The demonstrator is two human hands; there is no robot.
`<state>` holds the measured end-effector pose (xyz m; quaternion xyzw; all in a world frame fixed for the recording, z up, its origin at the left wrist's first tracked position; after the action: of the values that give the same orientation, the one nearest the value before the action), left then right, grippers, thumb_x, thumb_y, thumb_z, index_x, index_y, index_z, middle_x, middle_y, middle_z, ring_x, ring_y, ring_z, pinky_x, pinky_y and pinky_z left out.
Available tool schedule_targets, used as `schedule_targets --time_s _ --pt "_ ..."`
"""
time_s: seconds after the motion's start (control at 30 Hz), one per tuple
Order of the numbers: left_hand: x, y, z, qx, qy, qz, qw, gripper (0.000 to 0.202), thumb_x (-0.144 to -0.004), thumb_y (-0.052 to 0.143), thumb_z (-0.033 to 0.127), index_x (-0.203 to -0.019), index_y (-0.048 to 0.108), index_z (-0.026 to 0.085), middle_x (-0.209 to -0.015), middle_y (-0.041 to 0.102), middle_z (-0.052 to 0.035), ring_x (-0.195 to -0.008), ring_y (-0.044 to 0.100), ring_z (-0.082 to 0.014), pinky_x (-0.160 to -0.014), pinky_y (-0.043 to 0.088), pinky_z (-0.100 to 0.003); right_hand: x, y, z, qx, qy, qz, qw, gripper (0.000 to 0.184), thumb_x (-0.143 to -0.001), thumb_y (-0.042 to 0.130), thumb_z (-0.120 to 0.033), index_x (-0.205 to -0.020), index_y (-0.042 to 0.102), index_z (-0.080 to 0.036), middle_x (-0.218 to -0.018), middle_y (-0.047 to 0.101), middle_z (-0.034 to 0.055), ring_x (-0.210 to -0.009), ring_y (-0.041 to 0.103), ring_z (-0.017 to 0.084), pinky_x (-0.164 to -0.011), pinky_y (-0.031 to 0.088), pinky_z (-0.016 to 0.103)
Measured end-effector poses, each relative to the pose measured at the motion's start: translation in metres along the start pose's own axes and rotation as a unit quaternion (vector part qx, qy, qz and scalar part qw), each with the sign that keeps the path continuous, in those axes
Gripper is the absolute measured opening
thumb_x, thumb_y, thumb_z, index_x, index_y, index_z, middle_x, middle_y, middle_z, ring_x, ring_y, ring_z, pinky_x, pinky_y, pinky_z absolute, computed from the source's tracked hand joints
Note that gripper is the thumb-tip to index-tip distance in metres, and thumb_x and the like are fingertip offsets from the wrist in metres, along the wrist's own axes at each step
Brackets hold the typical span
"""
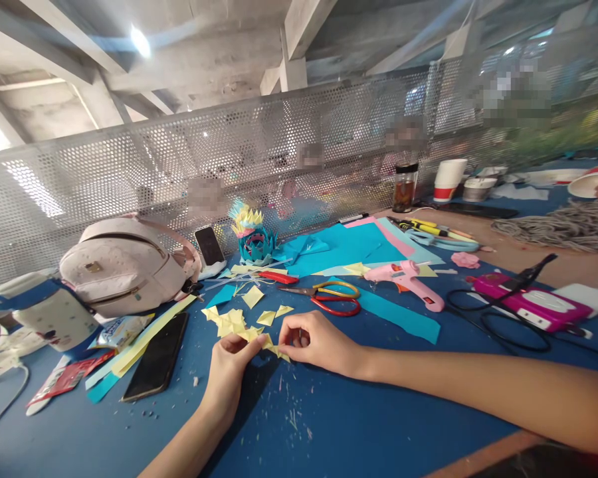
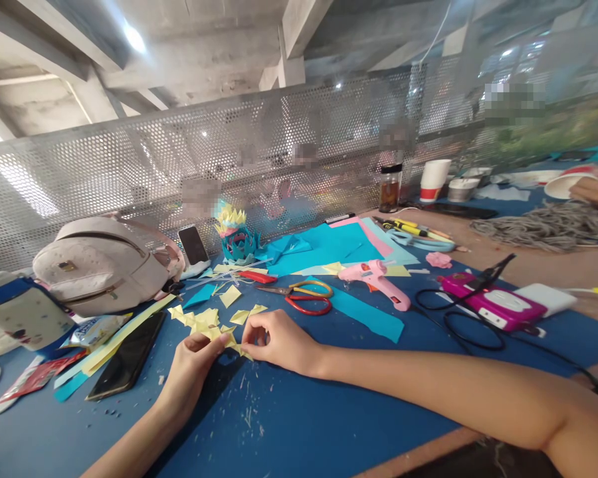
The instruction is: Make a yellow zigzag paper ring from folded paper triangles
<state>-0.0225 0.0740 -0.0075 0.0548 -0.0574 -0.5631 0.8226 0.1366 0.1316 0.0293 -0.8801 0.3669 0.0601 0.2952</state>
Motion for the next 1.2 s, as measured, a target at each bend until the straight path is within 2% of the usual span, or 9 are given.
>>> schedule_targets --time_s 0.17,0.3,0.43,0.63,0.77,1.03,1.2 --pt "-0.002 -0.001 0.0 -0.015 0.002 -0.007 1.0 0.033 -0.059 0.087 0.039 -0.057 0.066 0.014 -0.054 0.06 0.0023 -0.055 0.049 -0.0096 -0.055 0.038 -0.019 0.0 0.0 0.001 0.001 0.001 0.0 1.0 0.014 -0.082 0.067 -0.026 -0.073 0.062 -0.017 -0.062 0.06 -0.0033 -0.054 0.048 0.008 -0.053 0.038 0.019" --pt "-0.002 0.001 0.003 -0.035 0.037 -0.021 0.998 0.03 -0.062 0.085 0.038 -0.06 0.068 0.014 -0.057 0.061 0.0021 -0.057 0.051 -0.0105 -0.055 0.039 -0.019 0.0 0.002 0.007 -0.016 0.018 -0.001 1.0 0.013 -0.082 0.067 -0.027 -0.075 0.063 -0.017 -0.065 0.062 -0.0022 -0.057 0.052 0.01 -0.055 0.039 0.02" --pt "-0.004 0.001 0.003 -0.047 0.065 -0.044 0.996 0.031 -0.066 0.082 0.043 -0.074 0.075 0.014 -0.066 0.064 -0.0005 -0.062 0.051 -0.0113 -0.058 0.04 -0.019 0.0 0.004 0.013 -0.058 0.037 -0.004 0.998 0.017 -0.082 0.068 -0.031 -0.076 0.063 -0.016 -0.068 0.061 -0.0011 -0.061 0.053 0.011 -0.056 0.04 0.021" --pt "-0.006 0.001 0.002 -0.033 0.074 -0.071 0.994 0.038 -0.075 0.075 0.049 -0.093 0.076 0.015 -0.067 0.057 0.0004 -0.065 0.046 -0.0112 -0.062 0.04 -0.019 0.0 0.004 0.014 -0.116 0.059 0.003 0.991 0.021 -0.08 0.069 -0.035 -0.077 0.063 -0.015 -0.072 0.061 0.0005 -0.063 0.052 0.012 -0.059 0.041 0.023" --pt "-0.005 0.003 0.003 -0.011 0.073 -0.077 0.994 0.035 -0.075 0.076 0.047 -0.089 0.076 0.015 -0.07 0.059 -0.0006 -0.065 0.045 -0.0108 -0.062 0.04 -0.019 0.0 0.003 0.016 -0.129 0.063 0.007 0.99 0.022 -0.08 0.069 -0.036 -0.077 0.063 -0.015 -0.074 0.061 0.0008 -0.065 0.053 0.013 -0.061 0.042 0.024" --pt "-0.005 -0.001 0.001 0.028 0.028 -0.065 0.997 0.029 -0.07 0.081 0.042 -0.078 0.072 0.015 -0.068 0.058 0.001 -0.064 0.048 -0.0103 -0.064 0.044 -0.019 0.001 0.003 0.015 -0.134 0.054 -0.008 0.989 0.024 -0.082 0.069 -0.038 -0.08 0.063 -0.015 -0.078 0.062 0.0004 -0.067 0.052 0.012 -0.061 0.04 0.023" --pt "-0.004 -0.001 0.003 0.036 0.03 -0.053 0.997 0.029 -0.069 0.081 0.042 -0.071 0.068 0.016 -0.069 0.06 0.0003 -0.065 0.05 -0.0111 -0.065 0.045 -0.019 0.003 0.003 0.013 -0.134 0.045 -0.011 0.99 0.024 -0.085 0.066 -0.04 -0.086 0.062 -0.016 -0.081 0.06 0.0003 -0.07 0.053 0.013 -0.063 0.04 0.023"
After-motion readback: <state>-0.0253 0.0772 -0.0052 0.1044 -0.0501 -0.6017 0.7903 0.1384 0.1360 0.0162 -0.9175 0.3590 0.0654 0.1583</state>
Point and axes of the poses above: each hand's wrist, its own x-axis away from the middle knuckle, its own y-axis out of the palm, z = x × y, the point moved 5 cm from there along -x, towards the middle knuckle
